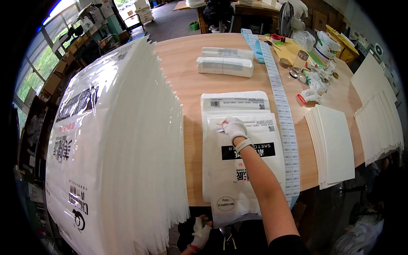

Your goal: The person packs stacks of white paper into white plastic bags labeled 'CHINJOO'. They repeatedly pick up a stack of paper, insert it into a bag, and place the filled bag on a pile on the table. The process is repetitive and performed by hand.

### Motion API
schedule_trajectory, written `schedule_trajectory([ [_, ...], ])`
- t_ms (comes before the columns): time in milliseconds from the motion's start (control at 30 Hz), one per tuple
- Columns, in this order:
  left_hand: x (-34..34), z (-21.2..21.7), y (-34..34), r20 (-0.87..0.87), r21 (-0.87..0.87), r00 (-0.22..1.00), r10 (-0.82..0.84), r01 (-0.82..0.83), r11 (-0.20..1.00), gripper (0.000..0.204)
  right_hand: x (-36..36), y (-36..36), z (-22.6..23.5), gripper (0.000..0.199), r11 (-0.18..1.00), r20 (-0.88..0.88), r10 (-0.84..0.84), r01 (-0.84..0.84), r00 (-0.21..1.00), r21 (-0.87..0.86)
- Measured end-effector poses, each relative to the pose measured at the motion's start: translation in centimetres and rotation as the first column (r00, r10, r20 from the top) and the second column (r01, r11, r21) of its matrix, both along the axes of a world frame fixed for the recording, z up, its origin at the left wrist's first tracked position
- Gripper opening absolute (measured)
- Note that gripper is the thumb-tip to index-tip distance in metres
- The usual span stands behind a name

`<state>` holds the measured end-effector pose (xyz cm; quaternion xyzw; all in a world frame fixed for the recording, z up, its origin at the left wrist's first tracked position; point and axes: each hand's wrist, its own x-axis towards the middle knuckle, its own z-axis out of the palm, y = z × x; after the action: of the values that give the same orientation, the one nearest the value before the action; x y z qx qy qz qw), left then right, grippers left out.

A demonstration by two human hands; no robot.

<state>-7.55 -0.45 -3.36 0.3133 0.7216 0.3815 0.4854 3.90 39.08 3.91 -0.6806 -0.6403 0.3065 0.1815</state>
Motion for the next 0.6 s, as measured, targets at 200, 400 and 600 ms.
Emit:
schedule_trajectory([
  [200,0.6,1.1,0.5,0.268,-0.054,0.946,-0.184,0.205,0.977,0.014,-1.2,-0.9,1.1,0.034,0.994,0.232,0.111,-0.103,0.966,-0.045],
  [400,0.3,7.5,2.5,0.197,0.371,0.897,-0.395,0.305,0.877,0.018,6.0,-2.1,-2.3,0.053,0.861,-0.073,-0.172,0.186,0.982,0.474],
  [600,0.8,17.4,9.3,-0.111,0.824,0.847,-0.519,0.37,0.429,0.023,15.7,-21.2,6.1,0.039,0.996,0.31,-0.048,0.068,0.95,-0.056],
])
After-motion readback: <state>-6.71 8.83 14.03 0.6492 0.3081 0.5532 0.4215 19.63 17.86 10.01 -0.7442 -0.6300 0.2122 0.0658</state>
